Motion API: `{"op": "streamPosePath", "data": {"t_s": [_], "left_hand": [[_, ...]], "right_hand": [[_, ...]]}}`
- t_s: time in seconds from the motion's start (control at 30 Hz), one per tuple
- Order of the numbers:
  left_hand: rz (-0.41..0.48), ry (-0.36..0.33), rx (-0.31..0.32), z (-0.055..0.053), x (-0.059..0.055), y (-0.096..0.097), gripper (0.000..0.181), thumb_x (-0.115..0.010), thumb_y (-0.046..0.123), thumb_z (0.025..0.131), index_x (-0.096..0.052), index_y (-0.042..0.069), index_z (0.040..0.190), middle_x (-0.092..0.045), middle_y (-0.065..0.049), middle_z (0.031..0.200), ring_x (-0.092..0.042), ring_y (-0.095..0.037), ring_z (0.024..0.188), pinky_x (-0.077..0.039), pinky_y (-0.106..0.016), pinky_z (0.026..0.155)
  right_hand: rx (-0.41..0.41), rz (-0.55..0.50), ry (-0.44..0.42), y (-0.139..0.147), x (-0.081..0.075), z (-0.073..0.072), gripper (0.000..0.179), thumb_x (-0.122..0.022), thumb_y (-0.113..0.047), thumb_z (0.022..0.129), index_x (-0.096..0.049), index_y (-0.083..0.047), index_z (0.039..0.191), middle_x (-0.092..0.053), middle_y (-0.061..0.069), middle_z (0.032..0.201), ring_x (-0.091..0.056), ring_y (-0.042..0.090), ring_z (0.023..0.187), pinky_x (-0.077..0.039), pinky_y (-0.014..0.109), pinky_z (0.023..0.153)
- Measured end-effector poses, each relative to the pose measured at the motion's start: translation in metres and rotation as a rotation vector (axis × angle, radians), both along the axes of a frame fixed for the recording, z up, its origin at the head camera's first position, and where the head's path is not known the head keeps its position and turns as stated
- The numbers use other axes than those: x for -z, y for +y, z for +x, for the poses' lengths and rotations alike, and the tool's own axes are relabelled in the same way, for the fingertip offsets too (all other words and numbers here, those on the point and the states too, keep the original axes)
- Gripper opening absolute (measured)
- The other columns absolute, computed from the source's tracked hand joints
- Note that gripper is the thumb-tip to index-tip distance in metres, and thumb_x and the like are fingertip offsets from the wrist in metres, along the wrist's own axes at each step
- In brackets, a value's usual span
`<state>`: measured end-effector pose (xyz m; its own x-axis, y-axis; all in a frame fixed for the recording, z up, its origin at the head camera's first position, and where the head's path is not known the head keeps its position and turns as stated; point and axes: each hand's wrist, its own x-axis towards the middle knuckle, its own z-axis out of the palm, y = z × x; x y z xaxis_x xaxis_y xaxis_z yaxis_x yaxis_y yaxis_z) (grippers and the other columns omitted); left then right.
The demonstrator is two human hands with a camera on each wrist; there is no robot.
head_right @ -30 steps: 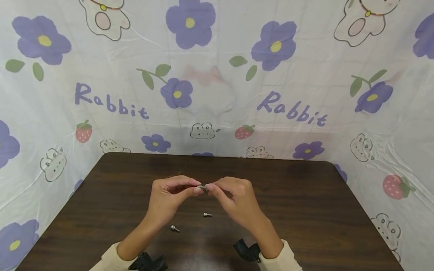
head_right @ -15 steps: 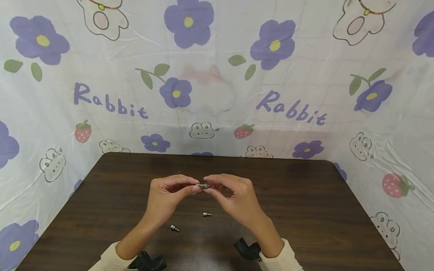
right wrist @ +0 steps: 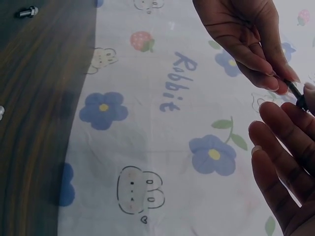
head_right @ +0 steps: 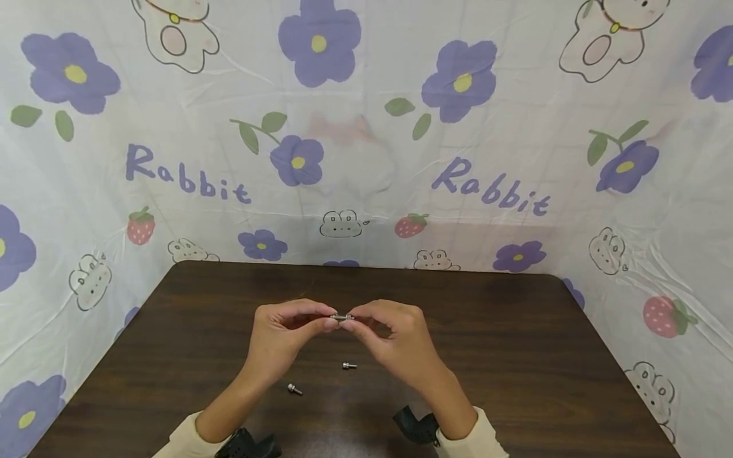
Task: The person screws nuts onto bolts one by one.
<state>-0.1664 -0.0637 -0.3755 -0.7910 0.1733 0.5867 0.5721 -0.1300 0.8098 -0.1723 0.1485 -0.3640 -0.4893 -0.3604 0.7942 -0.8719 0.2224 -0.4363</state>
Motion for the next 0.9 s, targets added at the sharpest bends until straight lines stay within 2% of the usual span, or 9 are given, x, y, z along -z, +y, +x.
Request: {"op": "streamPosePath", "data": {"t_s": [0.13,0.2,0.37,0.53,0.73,0.9], "left_hand": [[0.002,0.014,0.009,-0.0002,0.0001,0.0007,0.010,-0.079,0.001,0.086,-0.079,0.000,0.096,-0.076,-0.011,0.089,-0.075,-0.024,0.077,-0.063,-0.040,0.070],[-0.001,0.021,0.008,-0.0006,0.0000,0.0010,0.010,-0.079,0.001,0.087,-0.078,-0.001,0.096,-0.076,-0.011,0.089,-0.075,-0.024,0.077,-0.063,-0.040,0.070],[-0.004,0.018,0.006,-0.0009,-0.0015,0.0012,0.011,-0.078,0.002,0.087,-0.078,-0.003,0.097,-0.077,-0.010,0.090,-0.075,-0.026,0.077,-0.063,-0.040,0.070],[0.000,-0.001,-0.003,-0.0005,-0.0022,0.0002,0.011,-0.079,0.003,0.087,-0.078,-0.002,0.097,-0.077,-0.010,0.090,-0.075,-0.026,0.077,-0.063,-0.040,0.070],[-0.008,0.002,-0.011,-0.0008,-0.0016,-0.0003,0.010,-0.078,0.003,0.088,-0.079,0.000,0.097,-0.077,-0.009,0.090,-0.074,-0.026,0.077,-0.063,-0.039,0.070],[0.008,-0.011,0.003,0.0002,-0.0008,-0.0003,0.010,-0.078,0.002,0.088,-0.079,0.001,0.098,-0.076,-0.011,0.091,-0.075,-0.027,0.078,-0.063,-0.040,0.071]], "right_hand": [[0.008,0.006,-0.023,0.0005,0.0006,0.0006,0.004,-0.075,-0.011,0.094,-0.077,-0.008,0.093,-0.075,0.001,0.086,-0.072,0.012,0.075,-0.058,0.020,0.069],[0.005,0.007,-0.021,0.0005,0.0004,0.0004,0.003,-0.075,-0.007,0.093,-0.077,-0.008,0.092,-0.075,0.001,0.084,-0.071,0.012,0.074,-0.058,0.020,0.068],[0.009,0.018,-0.021,-0.0003,-0.0017,0.0000,0.016,-0.073,0.007,0.089,-0.076,-0.009,0.088,-0.074,0.001,0.080,-0.071,0.014,0.071,-0.058,0.021,0.068],[0.021,0.013,-0.046,-0.0003,-0.0028,0.0010,0.015,-0.074,0.003,0.089,-0.075,-0.008,0.100,-0.075,0.000,0.084,-0.071,0.014,0.071,-0.058,0.023,0.065],[0.013,0.002,-0.009,0.0004,-0.0032,0.0004,0.033,-0.084,0.003,0.079,-0.074,-0.007,0.109,-0.076,0.005,0.090,-0.070,0.012,0.073,-0.059,0.026,0.062],[0.008,-0.009,0.015,-0.0001,-0.0022,-0.0001,0.033,-0.084,0.009,0.076,-0.075,-0.005,0.105,-0.076,0.007,0.090,-0.071,0.013,0.073,-0.058,0.021,0.064]]}}
